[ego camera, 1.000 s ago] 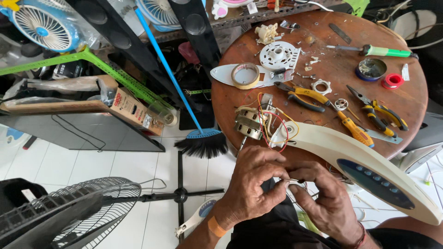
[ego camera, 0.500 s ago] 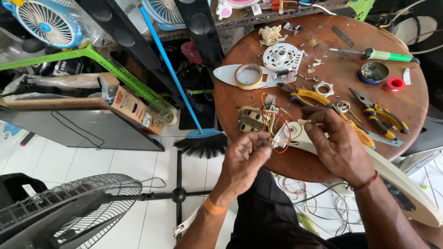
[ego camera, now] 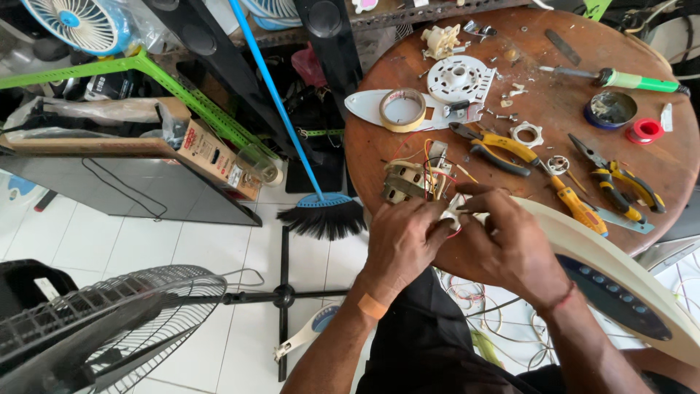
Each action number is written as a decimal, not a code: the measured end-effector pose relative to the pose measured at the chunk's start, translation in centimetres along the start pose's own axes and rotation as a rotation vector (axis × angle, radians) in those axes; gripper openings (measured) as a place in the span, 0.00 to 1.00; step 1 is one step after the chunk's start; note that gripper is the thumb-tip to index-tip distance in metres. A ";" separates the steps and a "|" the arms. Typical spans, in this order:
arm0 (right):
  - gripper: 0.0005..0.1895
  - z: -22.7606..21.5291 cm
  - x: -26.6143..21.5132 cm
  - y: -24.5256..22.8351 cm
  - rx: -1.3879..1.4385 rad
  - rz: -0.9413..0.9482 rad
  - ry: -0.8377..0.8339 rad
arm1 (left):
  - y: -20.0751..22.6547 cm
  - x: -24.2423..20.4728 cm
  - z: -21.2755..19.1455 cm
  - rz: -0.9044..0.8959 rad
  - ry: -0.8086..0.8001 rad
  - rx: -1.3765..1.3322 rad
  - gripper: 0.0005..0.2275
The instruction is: The person works on a disassembled electric fan motor, twisting wires and wrapping connections with electrical tape. They use pliers to strip or adjust wires and a screwdriver to tighten components on the motor housing.
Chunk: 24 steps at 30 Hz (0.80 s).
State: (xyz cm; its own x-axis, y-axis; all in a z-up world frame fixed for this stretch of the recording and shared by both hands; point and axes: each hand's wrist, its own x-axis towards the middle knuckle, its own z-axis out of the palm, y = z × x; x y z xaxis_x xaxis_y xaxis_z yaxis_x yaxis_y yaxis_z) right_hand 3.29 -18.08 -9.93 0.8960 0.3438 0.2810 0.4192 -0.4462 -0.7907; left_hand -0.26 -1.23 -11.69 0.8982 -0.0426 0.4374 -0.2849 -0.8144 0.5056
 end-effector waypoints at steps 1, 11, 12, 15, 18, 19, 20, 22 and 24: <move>0.07 0.3 0.5 0.8 -0.002 -0.002 0.006 | -0.2 0.1 -0.1 0.006 0.001 -0.001 0.09; 0.12 4.2 -0.2 5.4 0.010 0.168 -0.068 | -1.5 0.4 -1.1 -0.476 0.030 -0.243 0.14; 0.12 4.8 -0.8 6.3 0.045 0.127 -0.054 | -1.5 0.4 -1.2 -0.546 0.035 -0.363 0.14; 0.10 5.5 -0.9 2.8 0.162 -0.119 -0.073 | -1.6 0.9 -1.0 -0.616 0.055 -0.436 0.15; 0.09 7.2 -1.3 1.8 0.154 -0.105 -0.130 | -2.7 1.0 -0.3 -0.679 0.005 -0.524 0.16; 0.09 7.9 -1.7 2.8 0.157 -0.105 -0.131 | -3.0 0.9 0.1 -0.681 0.005 -0.522 0.16; 0.08 8.6 -2.0 3.7 0.146 -0.126 -0.145 | -3.2 1.0 0.4 -0.673 0.027 -0.592 0.16; 0.08 9.3 -2.3 4.3 0.137 -0.148 -0.160 | -3.4 1.4 0.3 -0.664 0.051 -0.660 0.17; 0.08 9.3 -2.3 3.7 0.126 -0.151 -0.177 | -3.2 2.2 -0.4 -0.639 0.021 -0.625 0.16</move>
State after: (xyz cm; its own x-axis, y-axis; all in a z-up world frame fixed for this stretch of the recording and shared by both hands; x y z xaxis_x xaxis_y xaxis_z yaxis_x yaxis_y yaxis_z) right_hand 1.48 -12.86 -18.54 0.7805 0.5430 0.3098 0.5145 -0.2762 -0.8118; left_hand 2.45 1.54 -12.08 0.9434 0.3268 -0.0559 0.1317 -0.2147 0.9678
